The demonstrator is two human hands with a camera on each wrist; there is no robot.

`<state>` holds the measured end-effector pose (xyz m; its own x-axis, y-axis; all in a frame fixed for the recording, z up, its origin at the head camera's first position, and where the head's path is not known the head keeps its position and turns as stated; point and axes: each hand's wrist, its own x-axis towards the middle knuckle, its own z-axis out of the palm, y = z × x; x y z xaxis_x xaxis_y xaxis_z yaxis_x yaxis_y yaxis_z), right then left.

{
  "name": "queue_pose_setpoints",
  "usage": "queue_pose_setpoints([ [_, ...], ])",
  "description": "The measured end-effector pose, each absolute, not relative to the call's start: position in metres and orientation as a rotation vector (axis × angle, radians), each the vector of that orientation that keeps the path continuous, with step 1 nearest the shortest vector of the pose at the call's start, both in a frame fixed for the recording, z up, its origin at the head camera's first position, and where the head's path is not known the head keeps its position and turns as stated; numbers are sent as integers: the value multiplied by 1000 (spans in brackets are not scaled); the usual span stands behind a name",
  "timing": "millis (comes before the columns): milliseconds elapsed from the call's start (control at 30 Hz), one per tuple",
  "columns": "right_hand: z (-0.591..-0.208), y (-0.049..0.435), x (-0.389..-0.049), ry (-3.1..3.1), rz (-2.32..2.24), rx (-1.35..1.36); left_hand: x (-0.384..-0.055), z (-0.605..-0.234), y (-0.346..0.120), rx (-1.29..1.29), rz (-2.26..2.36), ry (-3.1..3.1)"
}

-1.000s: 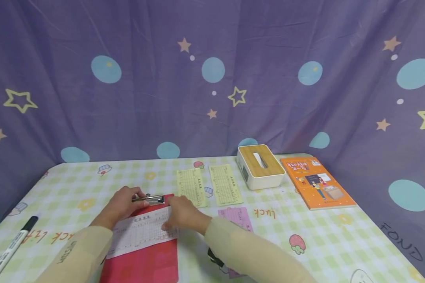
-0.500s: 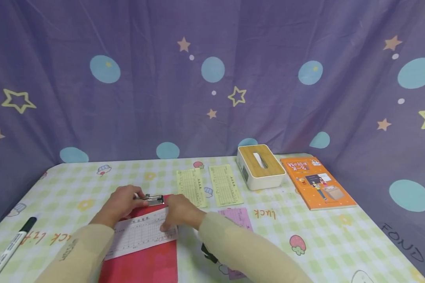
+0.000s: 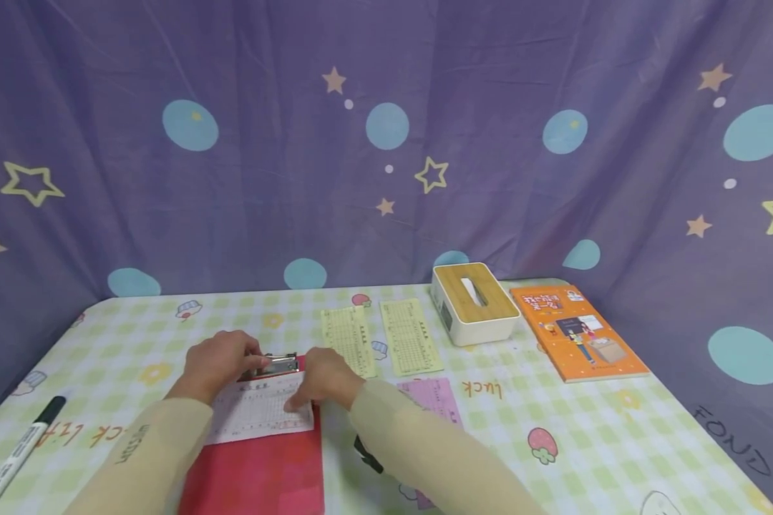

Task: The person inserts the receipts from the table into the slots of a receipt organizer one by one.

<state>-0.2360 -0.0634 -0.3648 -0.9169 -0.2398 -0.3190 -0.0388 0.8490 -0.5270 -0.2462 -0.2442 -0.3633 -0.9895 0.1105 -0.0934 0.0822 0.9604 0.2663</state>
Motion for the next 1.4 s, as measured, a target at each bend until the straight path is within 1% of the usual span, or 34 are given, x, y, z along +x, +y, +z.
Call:
queue_pose_setpoints([
  [133,-367,-62,-239,2617,-821,-140,-247,-364,-244,153,399,3009],
  [467,-374,-61,-248,2561,-918,-128,-246,-361,-242,150,414,3016],
  [867,-378,-61,-248,2557,-1034,-60,-244,-362,-242,114,421,3017],
  [1233,-382,-67,-248,2578,-1047,-8,-245,-365,-245,120,594,2970],
  [1400,-385,-67,-251,2592,-1045,-17,-247,-366,-245,83,682,2930],
])
